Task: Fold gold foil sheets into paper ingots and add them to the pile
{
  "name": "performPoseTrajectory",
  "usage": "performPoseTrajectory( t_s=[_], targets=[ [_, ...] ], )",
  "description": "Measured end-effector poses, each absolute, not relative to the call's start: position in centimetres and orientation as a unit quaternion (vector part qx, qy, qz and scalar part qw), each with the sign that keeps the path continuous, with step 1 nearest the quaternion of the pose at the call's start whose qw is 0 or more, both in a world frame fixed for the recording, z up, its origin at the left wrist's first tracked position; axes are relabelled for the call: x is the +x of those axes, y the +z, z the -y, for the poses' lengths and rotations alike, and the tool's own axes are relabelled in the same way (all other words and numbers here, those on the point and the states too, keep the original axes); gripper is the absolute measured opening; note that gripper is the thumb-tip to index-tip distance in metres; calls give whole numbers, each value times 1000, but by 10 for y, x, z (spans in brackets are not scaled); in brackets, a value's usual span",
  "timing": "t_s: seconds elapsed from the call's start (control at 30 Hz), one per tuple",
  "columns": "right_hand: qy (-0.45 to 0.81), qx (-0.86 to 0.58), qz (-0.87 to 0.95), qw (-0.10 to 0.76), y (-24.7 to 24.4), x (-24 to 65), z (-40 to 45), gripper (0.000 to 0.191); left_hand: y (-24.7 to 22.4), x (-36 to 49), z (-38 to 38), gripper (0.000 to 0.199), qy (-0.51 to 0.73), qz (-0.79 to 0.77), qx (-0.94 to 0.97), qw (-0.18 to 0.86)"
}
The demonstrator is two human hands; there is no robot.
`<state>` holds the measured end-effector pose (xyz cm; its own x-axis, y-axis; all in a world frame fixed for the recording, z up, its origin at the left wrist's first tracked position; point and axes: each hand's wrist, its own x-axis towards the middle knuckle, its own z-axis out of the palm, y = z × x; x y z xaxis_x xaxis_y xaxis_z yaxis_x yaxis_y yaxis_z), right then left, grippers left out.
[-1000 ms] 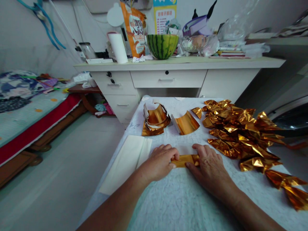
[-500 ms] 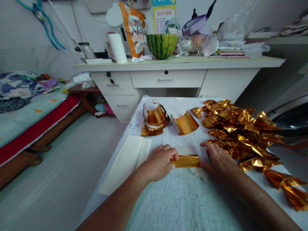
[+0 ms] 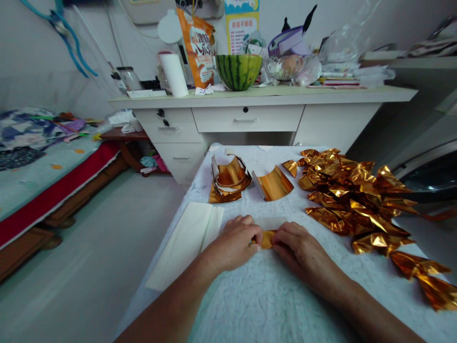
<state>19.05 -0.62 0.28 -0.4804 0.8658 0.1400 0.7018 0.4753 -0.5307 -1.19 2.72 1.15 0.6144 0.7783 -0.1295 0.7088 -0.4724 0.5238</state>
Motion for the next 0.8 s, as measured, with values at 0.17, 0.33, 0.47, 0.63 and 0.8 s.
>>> performPoseTrajectory(
  t_s=[0.17,0.33,0.47,0.63,0.8],
  targets=[
    [188,-538,801,182,-9,179,3,12,5,-10,-26,10,72,-477,844,235],
    [173,-568,788,163,-9,173,2,7,1,-15,-28,34,80,-536,811,222],
    [153,-579,787,153,-11,169,3,4,3,-21,-33,30,57,-526,808,258],
    [114,-586,787,154,-14,164,5,15,4,-24,-35,24,48,-515,809,280],
    [121,-589,783,158,-12,169,3,16,5,-23,-35,25,46,-518,807,280]
  ],
)
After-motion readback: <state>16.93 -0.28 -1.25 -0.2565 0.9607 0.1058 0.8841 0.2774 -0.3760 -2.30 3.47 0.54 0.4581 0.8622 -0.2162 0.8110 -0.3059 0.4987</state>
